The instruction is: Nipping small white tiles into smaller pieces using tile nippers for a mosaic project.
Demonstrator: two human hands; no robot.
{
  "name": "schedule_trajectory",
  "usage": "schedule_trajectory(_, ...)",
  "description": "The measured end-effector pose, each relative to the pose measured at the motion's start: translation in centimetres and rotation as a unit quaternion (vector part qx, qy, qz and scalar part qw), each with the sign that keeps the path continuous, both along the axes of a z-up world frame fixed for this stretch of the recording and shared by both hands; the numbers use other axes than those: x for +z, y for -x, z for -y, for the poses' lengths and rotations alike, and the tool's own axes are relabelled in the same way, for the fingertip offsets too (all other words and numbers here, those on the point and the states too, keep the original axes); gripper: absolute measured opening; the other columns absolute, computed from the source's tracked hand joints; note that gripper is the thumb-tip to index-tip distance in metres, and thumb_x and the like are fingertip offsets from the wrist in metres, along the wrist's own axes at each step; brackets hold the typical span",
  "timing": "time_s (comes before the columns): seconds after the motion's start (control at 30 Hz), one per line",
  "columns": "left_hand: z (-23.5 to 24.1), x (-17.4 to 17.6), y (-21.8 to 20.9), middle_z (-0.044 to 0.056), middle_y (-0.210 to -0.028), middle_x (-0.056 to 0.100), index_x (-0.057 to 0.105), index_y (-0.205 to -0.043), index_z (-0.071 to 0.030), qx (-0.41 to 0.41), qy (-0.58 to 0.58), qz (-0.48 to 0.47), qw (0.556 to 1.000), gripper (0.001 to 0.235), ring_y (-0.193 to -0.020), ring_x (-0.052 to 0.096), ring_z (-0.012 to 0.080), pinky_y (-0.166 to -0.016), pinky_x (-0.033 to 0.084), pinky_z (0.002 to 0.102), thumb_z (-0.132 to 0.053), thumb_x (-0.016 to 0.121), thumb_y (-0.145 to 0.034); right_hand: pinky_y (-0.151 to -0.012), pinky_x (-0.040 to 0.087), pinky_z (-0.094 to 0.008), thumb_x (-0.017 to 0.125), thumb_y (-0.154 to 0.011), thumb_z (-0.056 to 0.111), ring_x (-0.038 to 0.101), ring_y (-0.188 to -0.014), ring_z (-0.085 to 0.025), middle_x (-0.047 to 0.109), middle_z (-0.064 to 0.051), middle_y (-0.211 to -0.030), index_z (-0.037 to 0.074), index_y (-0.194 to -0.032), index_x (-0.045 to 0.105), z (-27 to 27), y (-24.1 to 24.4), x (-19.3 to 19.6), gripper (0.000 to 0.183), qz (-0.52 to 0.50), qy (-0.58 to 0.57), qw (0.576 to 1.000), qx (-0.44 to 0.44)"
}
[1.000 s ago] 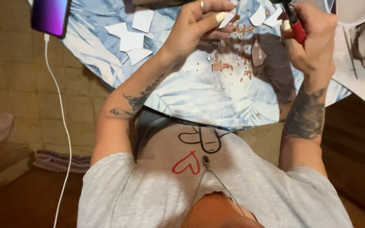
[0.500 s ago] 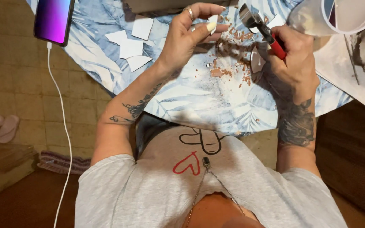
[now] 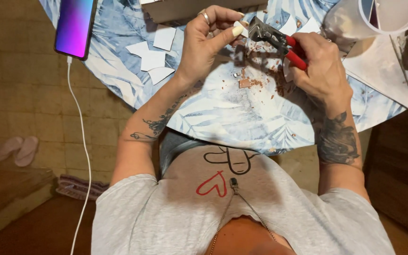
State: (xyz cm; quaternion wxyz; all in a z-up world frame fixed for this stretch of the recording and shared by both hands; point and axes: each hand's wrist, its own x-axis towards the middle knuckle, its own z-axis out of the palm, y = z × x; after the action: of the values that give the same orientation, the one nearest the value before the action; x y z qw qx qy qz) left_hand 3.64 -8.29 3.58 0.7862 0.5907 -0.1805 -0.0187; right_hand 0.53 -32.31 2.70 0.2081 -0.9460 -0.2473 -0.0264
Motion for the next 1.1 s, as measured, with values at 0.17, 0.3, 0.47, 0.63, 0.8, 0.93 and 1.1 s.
schedule_trajectory(0.17,0.1,0.4,0.5,0.006,-0.084,0.059,0.057,-0.091,-0.003,0.001,-0.023,0.008,1.000,0.010,-0.072,0.059,0.0119,-0.068,0.053,0.019,-0.003,0.059,-0.081,-0.061,0.045,-0.041,0.046,-0.069,0.012,0.053,-0.072,-0.034,0.055,-0.026,-0.092,-0.013,-0.111,0.051,-0.2,0.0,1.3,0.049,-0.051,-0.009,0.999,0.009)
schedule_trajectory(0.3,0.2,0.3,0.6,0.004,-0.082,0.061,0.059,-0.089,-0.005,0.012,-0.033,0.003,0.999,0.010,-0.075,0.058,0.0102,-0.070,0.053,0.020,-0.004,0.061,-0.079,-0.062,0.046,-0.043,0.044,-0.075,0.019,0.052,-0.075,-0.034,0.053,-0.024,-0.095,-0.012,-0.114,0.048,0.1,-0.1,1.2,0.049,-0.064,0.000,0.998,0.011)
schedule_trajectory(0.47,0.6,0.3,0.8,0.006,-0.086,0.062,0.059,-0.089,-0.004,0.023,-0.023,-0.001,0.999,0.011,-0.076,0.060,0.0123,-0.070,0.053,0.021,-0.002,0.061,-0.079,-0.059,0.045,-0.042,0.045,-0.078,0.021,0.051,-0.072,-0.033,0.051,-0.023,-0.092,-0.011,-0.114,0.047,0.2,-0.1,1.4,0.049,-0.074,-0.005,0.997,0.014)
schedule_trajectory(0.63,0.9,0.4,1.2,0.007,-0.087,0.061,0.059,-0.088,-0.004,0.032,-0.009,-0.011,0.999,0.012,-0.076,0.059,0.0134,-0.069,0.054,0.022,0.000,0.062,-0.078,-0.060,0.043,-0.041,0.047,-0.072,0.013,0.049,-0.071,-0.032,0.049,-0.021,-0.091,-0.009,-0.116,0.047,0.1,0.0,1.6,0.049,-0.070,0.012,0.997,0.012)
schedule_trajectory(0.8,1.0,0.6,1.3,0.005,-0.084,0.062,0.059,-0.085,-0.006,0.054,-0.040,-0.026,0.997,0.010,-0.074,0.058,0.0105,-0.065,0.052,0.020,-0.003,0.063,-0.076,-0.060,0.043,-0.041,0.049,-0.074,0.015,0.047,-0.074,-0.032,0.047,-0.021,-0.093,-0.009,-0.119,0.043,0.4,-0.2,1.0,0.052,-0.078,0.023,0.997,0.016)
schedule_trajectory(0.93,1.2,0.8,1.4,0.005,-0.081,0.062,0.059,-0.083,-0.005,0.059,-0.033,-0.034,0.997,0.010,-0.072,0.058,0.0107,-0.066,0.052,0.020,-0.001,0.063,-0.075,-0.058,0.044,-0.042,0.050,-0.074,0.018,0.048,-0.073,-0.032,0.046,-0.020,-0.093,-0.006,-0.118,0.043,0.3,-0.2,1.0,0.051,-0.086,0.029,0.996,0.007)
schedule_trajectory(1.1,1.1,0.2,1.2,0.005,-0.084,0.061,0.058,-0.084,-0.006,0.049,-0.045,-0.015,0.998,0.009,-0.074,0.058,0.0117,-0.066,0.052,0.021,-0.003,0.062,-0.077,-0.056,0.041,-0.040,0.049,-0.069,0.013,0.045,-0.070,-0.031,0.045,-0.020,-0.089,-0.007,-0.115,0.043,0.5,-0.4,0.6,0.050,-0.065,0.025,0.997,0.026)
